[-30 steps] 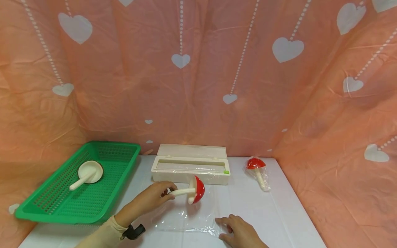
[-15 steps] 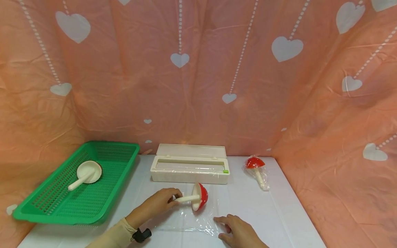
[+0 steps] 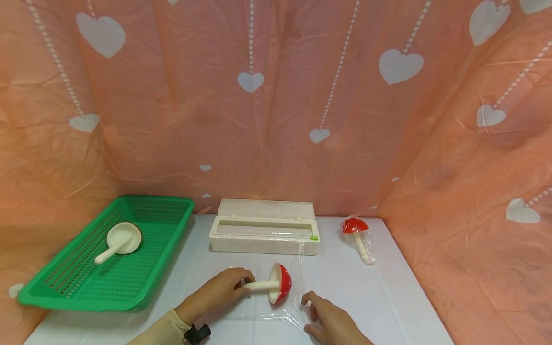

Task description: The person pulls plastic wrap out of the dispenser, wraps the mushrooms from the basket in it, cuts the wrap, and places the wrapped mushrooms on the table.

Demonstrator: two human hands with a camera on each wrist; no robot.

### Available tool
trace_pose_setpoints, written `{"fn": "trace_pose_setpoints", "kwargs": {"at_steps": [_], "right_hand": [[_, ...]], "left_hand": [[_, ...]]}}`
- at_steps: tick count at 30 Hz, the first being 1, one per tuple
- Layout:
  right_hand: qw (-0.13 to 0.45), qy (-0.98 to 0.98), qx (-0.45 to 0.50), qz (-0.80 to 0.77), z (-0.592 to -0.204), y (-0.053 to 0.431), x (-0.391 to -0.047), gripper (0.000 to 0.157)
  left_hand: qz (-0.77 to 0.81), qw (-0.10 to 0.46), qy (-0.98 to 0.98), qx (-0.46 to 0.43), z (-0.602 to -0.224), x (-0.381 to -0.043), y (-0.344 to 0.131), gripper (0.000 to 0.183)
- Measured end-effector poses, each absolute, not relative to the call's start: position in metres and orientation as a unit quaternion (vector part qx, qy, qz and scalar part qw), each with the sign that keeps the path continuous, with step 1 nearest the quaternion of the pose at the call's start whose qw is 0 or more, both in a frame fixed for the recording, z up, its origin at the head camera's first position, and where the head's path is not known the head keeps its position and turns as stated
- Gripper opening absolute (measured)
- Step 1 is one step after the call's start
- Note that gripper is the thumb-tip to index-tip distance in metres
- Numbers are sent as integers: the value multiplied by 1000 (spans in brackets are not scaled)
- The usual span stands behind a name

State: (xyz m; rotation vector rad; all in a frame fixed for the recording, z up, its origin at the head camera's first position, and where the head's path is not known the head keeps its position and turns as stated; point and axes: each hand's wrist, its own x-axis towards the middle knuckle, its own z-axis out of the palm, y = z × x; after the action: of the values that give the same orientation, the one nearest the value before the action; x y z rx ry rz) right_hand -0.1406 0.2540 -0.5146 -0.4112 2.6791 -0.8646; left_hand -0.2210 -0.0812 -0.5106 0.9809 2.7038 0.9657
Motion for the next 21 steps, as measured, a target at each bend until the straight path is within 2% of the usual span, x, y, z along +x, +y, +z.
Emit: {"fn": "trace_pose_setpoints", "kwargs": {"at_steps": [5,12,18,21], "right_hand": [[146,920,-175,-319,-513,258,-138,48],[218,891,-169,-360,-512,261,-142,31],[187,901,-208,-331,-509,257,-149,7],[162,908,-217,-319,-507,254,-151,7]], "left_hand": [[313,56,895,313,-514,-223,-81,13],[315,52,896,309,-513,-222,-81,15],[312,40,895,317,-513,-222,-80,15],[308,41,897,315,-513,-222,-80,15]]}}
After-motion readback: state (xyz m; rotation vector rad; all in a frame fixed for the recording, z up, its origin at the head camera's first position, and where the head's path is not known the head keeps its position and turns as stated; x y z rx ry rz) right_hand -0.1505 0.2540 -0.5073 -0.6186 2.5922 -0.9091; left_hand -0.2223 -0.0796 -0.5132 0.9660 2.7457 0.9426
